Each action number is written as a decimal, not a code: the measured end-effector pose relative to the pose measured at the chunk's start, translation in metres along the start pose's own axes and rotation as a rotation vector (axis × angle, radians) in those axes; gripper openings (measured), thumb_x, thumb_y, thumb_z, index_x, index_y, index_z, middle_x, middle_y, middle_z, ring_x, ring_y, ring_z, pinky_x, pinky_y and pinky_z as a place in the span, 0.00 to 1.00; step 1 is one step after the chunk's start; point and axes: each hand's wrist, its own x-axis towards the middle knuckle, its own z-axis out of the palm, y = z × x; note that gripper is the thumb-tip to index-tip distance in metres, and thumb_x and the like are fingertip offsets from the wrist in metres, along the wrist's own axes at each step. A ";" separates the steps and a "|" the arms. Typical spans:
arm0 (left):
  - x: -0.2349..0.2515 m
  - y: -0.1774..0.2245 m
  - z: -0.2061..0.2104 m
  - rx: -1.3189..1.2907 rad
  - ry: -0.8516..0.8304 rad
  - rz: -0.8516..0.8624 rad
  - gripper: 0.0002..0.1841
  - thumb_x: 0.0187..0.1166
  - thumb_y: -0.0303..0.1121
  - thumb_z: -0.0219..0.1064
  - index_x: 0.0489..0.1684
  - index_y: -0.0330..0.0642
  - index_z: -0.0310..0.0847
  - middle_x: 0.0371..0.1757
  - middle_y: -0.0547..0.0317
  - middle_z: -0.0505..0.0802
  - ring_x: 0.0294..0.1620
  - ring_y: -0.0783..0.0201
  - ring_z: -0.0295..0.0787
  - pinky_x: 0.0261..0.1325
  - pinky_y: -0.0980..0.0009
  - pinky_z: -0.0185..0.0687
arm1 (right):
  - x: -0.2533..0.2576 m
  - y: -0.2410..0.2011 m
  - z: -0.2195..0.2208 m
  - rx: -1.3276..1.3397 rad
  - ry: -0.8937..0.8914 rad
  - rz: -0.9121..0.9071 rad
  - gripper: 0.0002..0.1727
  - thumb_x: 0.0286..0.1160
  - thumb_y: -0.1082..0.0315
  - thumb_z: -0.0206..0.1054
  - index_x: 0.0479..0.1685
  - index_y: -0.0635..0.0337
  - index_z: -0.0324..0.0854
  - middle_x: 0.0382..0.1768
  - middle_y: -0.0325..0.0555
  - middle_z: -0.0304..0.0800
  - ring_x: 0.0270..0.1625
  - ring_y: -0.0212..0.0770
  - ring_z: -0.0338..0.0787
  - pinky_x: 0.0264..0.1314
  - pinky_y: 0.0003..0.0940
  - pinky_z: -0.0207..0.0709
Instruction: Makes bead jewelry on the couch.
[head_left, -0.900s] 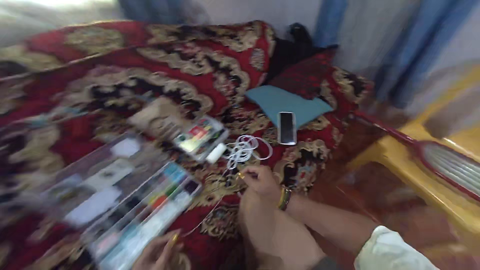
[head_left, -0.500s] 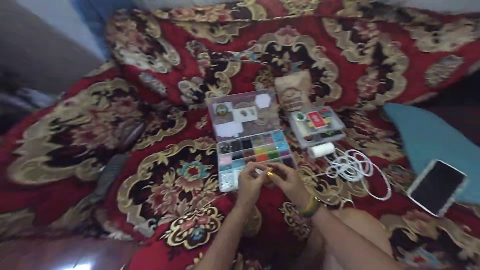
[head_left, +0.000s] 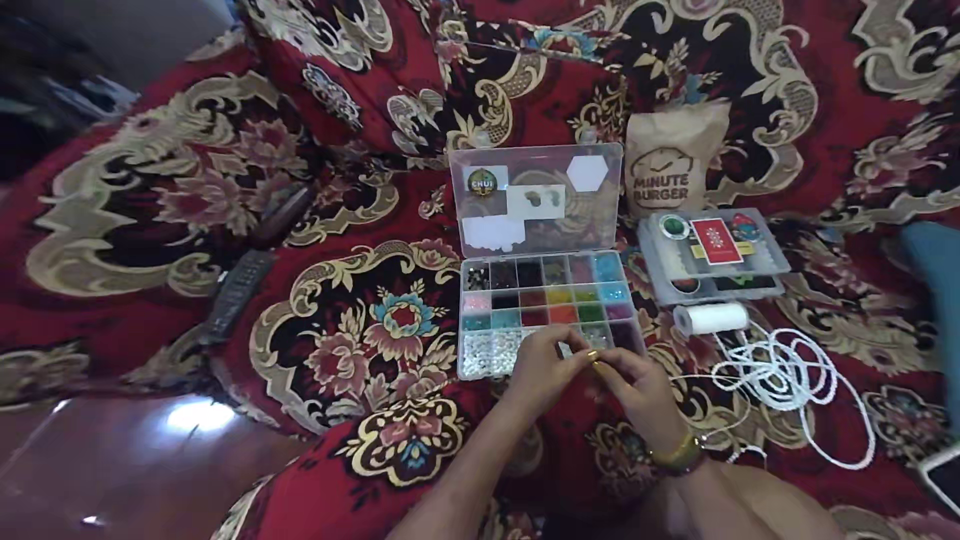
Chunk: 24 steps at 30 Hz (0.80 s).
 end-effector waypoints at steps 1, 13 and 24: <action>0.002 0.004 -0.005 0.038 -0.045 -0.022 0.09 0.74 0.33 0.74 0.41 0.37 0.90 0.42 0.58 0.93 0.37 0.70 0.85 0.45 0.69 0.81 | 0.000 0.002 0.000 -0.007 -0.001 -0.012 0.09 0.79 0.74 0.64 0.48 0.70 0.88 0.33 0.41 0.96 0.29 0.30 0.94 0.33 0.28 0.92; 0.007 0.001 -0.054 0.041 0.010 -0.077 0.10 0.79 0.36 0.72 0.45 0.37 0.90 0.45 0.57 0.93 0.42 0.68 0.87 0.52 0.67 0.82 | -0.027 -0.021 0.018 0.071 0.060 0.077 0.10 0.82 0.75 0.58 0.48 0.68 0.85 0.31 0.41 0.96 0.25 0.31 0.93 0.28 0.26 0.89; 0.001 0.002 -0.052 0.574 -0.230 -0.101 0.13 0.86 0.28 0.61 0.59 0.37 0.89 0.65 0.38 0.87 0.67 0.40 0.85 0.69 0.45 0.78 | -0.036 -0.024 0.030 0.109 0.117 0.089 0.10 0.84 0.76 0.56 0.49 0.68 0.83 0.29 0.43 0.96 0.24 0.33 0.93 0.27 0.26 0.89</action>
